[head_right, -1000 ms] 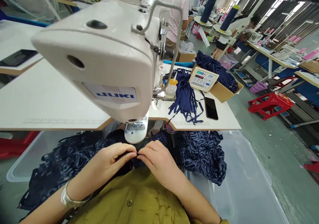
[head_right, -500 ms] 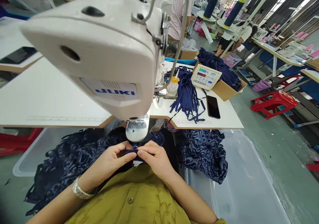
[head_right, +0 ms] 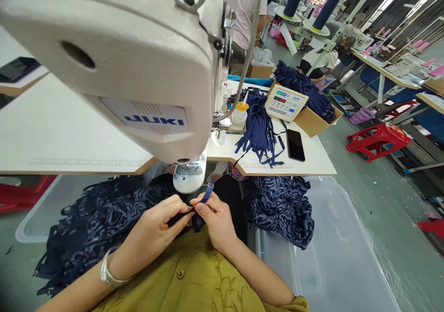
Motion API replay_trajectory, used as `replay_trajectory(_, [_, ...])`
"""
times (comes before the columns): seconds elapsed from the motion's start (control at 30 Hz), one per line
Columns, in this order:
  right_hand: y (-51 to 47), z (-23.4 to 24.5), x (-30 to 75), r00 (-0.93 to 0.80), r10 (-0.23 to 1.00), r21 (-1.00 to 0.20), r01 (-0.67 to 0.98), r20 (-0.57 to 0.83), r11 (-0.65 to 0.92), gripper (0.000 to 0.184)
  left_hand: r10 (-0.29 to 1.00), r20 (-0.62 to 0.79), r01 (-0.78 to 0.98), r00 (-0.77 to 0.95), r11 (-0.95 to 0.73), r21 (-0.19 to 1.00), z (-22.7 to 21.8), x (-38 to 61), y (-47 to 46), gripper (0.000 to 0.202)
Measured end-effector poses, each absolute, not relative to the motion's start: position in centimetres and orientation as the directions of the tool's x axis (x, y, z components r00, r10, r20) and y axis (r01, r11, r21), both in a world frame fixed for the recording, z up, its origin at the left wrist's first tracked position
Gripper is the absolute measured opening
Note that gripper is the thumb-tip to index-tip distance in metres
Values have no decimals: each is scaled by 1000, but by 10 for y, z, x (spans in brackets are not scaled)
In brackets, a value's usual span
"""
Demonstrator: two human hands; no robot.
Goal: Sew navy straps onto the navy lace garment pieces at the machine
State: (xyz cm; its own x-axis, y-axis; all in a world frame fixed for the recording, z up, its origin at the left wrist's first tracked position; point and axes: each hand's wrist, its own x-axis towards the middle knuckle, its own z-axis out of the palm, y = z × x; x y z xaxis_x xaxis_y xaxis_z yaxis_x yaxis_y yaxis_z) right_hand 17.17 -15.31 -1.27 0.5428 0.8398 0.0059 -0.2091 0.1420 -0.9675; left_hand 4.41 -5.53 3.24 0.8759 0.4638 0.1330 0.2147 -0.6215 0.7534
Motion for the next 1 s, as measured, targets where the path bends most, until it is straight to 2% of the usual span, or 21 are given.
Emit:
replay_trajectory(0.07, [-154,-12,170,553,833,-959,-229,12,166,8,452,202,195,869,-688,699,33,43,-55,12])
replay_trajectory(0.17, [-155,-6,171,536,842,-967,-177,63,185,15,413,293,183,862,-794,580,34,42,-56,12])
replay_trajectory(0.27, [-155,-3,172,553,808,-959,-54,203,278,16,380,353,175,855,-853,492,35,42,-58,9])
replay_trajectory(0.37, [-155,-5,172,572,756,-931,41,319,362,18,379,391,171,839,-865,472,36,43,-59,9])
replay_trajectory(0.7, [-155,-7,173,595,708,-907,92,382,411,17,410,293,172,864,-786,594,31,42,-57,23])
replay_trajectory(0.9, [-155,-2,176,581,748,-931,47,320,362,16,414,252,165,875,-743,648,38,45,-55,18])
replay_trajectory(1.0, [-155,6,180,566,792,-966,35,230,255,8,415,196,174,889,-699,694,48,48,-52,20])
